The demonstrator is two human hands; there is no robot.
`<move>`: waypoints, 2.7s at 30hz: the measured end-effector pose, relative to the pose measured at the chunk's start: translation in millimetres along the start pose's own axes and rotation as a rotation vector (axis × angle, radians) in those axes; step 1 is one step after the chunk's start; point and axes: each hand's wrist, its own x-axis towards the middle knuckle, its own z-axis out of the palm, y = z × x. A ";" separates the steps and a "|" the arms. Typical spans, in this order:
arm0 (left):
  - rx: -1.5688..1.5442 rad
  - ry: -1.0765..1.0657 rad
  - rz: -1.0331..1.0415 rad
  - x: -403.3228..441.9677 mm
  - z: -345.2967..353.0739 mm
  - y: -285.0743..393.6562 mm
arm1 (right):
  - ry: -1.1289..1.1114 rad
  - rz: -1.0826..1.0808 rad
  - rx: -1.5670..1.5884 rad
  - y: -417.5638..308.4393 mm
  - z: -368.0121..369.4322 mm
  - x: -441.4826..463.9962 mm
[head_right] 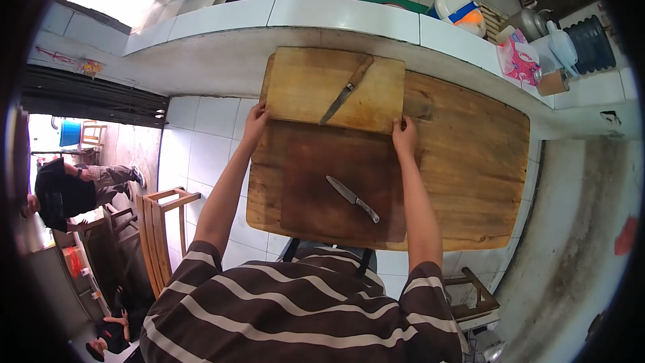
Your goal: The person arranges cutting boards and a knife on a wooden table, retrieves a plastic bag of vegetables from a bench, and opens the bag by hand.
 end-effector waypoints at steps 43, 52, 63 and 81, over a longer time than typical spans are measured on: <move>-0.024 -0.478 -0.077 -123.0 427.0 166.9 | 0.238 0.302 0.289 297.2 -342.9 105.8; -0.027 -0.552 -0.095 -146.7 478.1 189.6 | 0.255 0.228 0.269 345.3 -379.7 140.3; 0.189 -0.324 0.338 -204.6 322.3 209.5 | 0.205 -0.189 0.053 263.5 -381.3 19.0; 0.645 -0.225 0.178 -310.0 19.5 35.2 | -0.340 -0.024 0.256 156.1 -115.8 -231.2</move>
